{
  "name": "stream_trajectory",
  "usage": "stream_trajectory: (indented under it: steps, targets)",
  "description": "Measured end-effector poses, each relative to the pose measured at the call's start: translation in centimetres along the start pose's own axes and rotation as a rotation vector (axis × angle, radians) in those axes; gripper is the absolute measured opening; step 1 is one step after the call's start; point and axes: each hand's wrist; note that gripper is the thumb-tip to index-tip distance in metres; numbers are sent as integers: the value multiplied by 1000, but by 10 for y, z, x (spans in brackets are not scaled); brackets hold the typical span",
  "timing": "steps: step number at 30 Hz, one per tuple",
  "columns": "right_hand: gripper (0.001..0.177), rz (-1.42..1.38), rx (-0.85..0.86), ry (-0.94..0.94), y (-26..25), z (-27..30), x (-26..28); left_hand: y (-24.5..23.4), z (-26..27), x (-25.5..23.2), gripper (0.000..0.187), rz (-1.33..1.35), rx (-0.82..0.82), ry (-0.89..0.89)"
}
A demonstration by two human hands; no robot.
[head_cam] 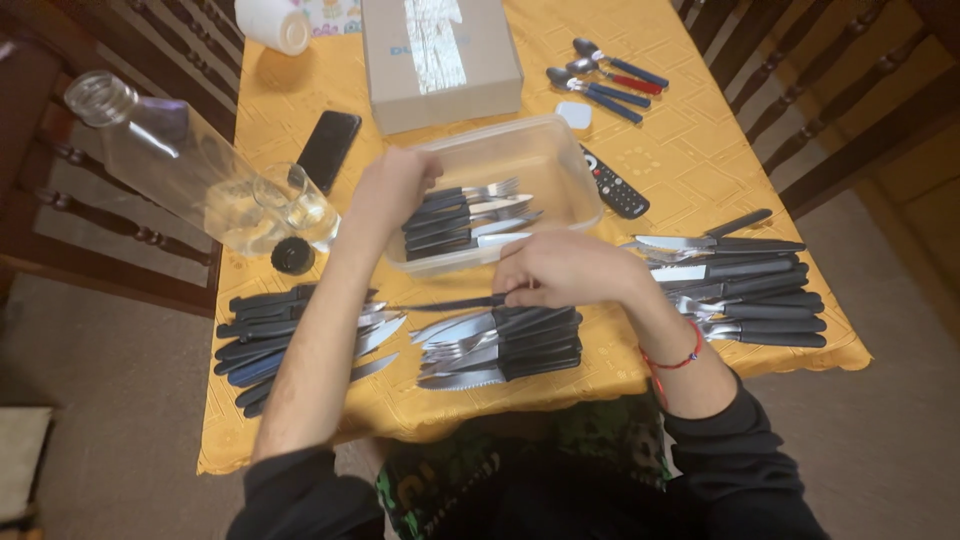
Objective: The person sorts black-handled knives and forks from a table into a clear plastic container. They handle the utensils one at a time, placing them into the container and occasionally adjusting the arrangement.
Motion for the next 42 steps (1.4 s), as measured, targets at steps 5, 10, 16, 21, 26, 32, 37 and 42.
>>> stream_trajectory:
  steps: [5,10,16,21,26,32,37,42]
  targets:
    - [13,-148,-296,-45,2,1,-6,-37,28,-31,15,225,-126,26]
    - [12,-457,-596,-59,12,-10,-21,-54,60,-61,14,372,-301,201]
    - [23,-615,-777,-11,25,-24,-37,-50,91,-88,13,637,-186,93]
    - [20,-699,-815,-117,33,-28,-42,-46,99,-100,21,378,-299,284]
    - [22,-663,-831,-170,26,-27,-39,-38,91,-89,23,268,-355,307]
    - [29,-457,-451,0,12,-14,-21,-52,70,-69,19,27,-298,239]
    - [22,-189,-49,-47,15,-13,-4,-15,27,-29,17,-198,-224,187]
    - [19,-13,90,2,32,-18,-12,27,-9,1,15,-394,-94,163]
Point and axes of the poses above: each hand's wrist, its own z-axis away from the middle knuckle, its own y-axis out of the palm, x = y × z, and after that the axes turned 1 degree about -x, right-handed
